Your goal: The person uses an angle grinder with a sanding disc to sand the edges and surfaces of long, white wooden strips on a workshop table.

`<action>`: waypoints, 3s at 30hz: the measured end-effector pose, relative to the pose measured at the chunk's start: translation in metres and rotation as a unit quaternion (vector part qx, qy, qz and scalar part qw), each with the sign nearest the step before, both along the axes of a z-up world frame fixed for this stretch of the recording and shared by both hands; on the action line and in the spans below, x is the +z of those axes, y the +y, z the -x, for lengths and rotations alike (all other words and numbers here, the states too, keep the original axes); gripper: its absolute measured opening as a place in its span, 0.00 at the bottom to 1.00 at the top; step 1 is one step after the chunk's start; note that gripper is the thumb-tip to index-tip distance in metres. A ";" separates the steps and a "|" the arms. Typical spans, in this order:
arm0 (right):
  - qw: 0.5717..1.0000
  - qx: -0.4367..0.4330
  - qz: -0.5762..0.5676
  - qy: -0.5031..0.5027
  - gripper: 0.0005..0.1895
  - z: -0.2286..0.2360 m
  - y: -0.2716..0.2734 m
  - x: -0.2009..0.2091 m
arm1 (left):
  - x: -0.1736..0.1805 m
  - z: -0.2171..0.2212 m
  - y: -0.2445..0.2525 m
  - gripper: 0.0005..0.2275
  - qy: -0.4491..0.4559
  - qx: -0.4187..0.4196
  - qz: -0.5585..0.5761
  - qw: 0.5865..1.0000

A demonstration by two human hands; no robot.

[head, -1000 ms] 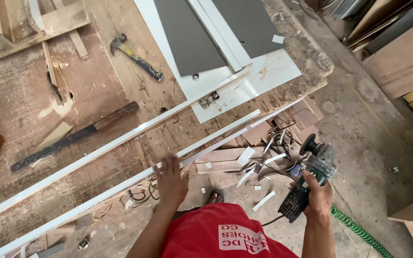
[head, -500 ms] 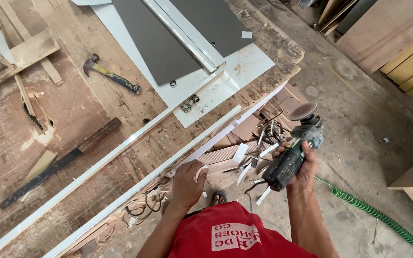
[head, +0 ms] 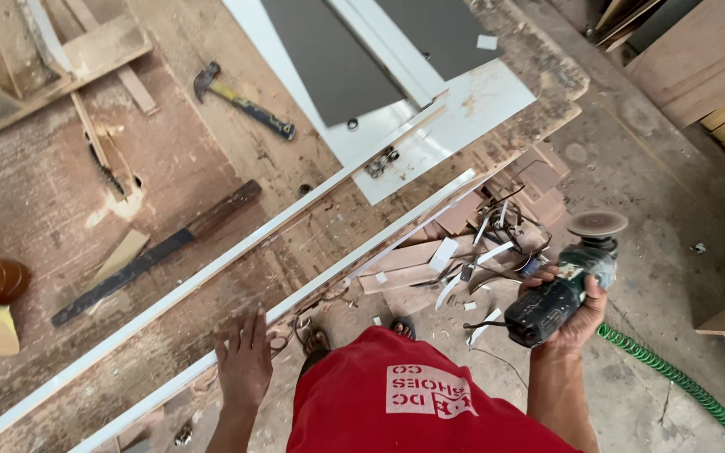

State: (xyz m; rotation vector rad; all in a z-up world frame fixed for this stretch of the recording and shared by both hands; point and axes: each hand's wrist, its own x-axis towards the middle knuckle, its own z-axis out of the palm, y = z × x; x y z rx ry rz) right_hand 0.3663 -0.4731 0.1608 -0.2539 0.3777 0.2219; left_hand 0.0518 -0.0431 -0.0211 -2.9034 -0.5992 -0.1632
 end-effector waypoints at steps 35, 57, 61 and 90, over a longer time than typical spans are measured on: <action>1.000 -0.013 0.008 0.002 0.29 0.052 0.006 -0.014 | 0.017 -0.008 0.069 0.15 -0.163 -0.032 0.078 0.983; 1.000 0.001 0.007 0.005 0.28 0.054 0.006 -0.007 | 0.023 0.056 0.120 0.15 -0.103 0.033 0.019 0.994; 0.999 0.030 0.012 -0.002 0.27 0.049 0.005 -0.014 | 0.023 0.073 0.129 0.15 -0.106 0.039 0.035 0.993; 0.986 0.147 -0.049 -0.056 0.25 0.051 0.005 -0.021 | 0.055 -0.002 0.069 0.17 -0.134 0.017 0.011 0.991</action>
